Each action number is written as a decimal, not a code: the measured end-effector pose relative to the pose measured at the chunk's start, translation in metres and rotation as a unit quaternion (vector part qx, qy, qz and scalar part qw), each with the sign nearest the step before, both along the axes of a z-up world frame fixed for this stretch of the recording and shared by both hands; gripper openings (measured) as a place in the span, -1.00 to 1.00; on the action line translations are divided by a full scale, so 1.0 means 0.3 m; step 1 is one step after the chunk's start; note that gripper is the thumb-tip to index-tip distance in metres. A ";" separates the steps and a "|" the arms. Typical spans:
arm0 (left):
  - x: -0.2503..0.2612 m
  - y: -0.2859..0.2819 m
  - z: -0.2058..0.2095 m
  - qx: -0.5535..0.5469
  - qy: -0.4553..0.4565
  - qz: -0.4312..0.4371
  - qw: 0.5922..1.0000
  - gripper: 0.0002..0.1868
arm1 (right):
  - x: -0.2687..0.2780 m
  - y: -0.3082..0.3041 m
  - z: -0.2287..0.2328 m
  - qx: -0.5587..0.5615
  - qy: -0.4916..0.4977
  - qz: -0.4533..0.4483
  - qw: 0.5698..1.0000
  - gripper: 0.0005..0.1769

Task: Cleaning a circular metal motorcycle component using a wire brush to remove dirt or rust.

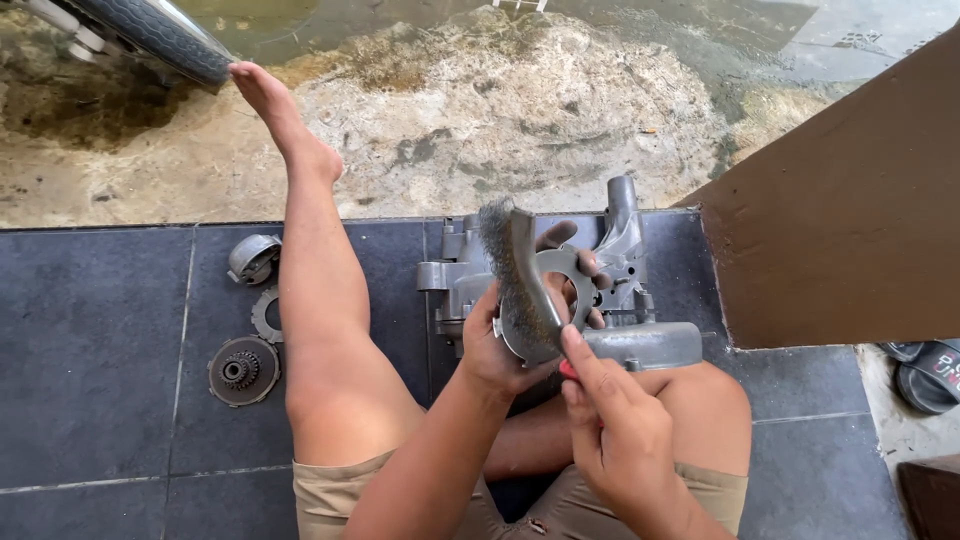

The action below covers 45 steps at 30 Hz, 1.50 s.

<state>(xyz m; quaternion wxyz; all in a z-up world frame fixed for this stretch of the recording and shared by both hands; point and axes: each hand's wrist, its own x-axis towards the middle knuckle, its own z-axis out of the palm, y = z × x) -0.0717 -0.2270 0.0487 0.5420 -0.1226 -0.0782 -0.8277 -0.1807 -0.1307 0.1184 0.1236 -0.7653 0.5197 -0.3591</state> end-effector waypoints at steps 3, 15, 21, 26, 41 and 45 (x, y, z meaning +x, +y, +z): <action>0.026 -0.023 0.011 -0.009 0.036 -0.008 0.999 -0.28 | 0.012 0.018 -0.008 0.018 -0.012 0.032 0.999 -0.44; 0.066 -0.012 -0.031 0.029 0.027 -0.017 0.999 -0.07 | 0.019 0.014 -0.037 -0.003 0.046 -0.017 0.999 -0.42; 0.041 0.022 0.000 0.027 0.018 -0.018 0.999 -0.14 | 0.036 -0.012 0.010 -0.012 0.060 -0.063 0.996 -0.45; 0.047 0.049 0.049 0.018 -0.119 0.087 0.989 -0.24 | 0.015 -0.010 -0.015 -0.007 0.048 -0.071 0.996 -0.43; 0.141 0.025 0.030 -0.032 -0.201 0.125 0.971 -0.30 | -0.021 0.055 -0.066 0.000 0.048 -0.052 0.997 -0.36; 0.089 0.042 -0.100 0.003 -0.202 0.145 0.969 -0.33 | -0.031 0.008 -0.021 -0.017 0.040 -0.073 0.996 -0.41</action>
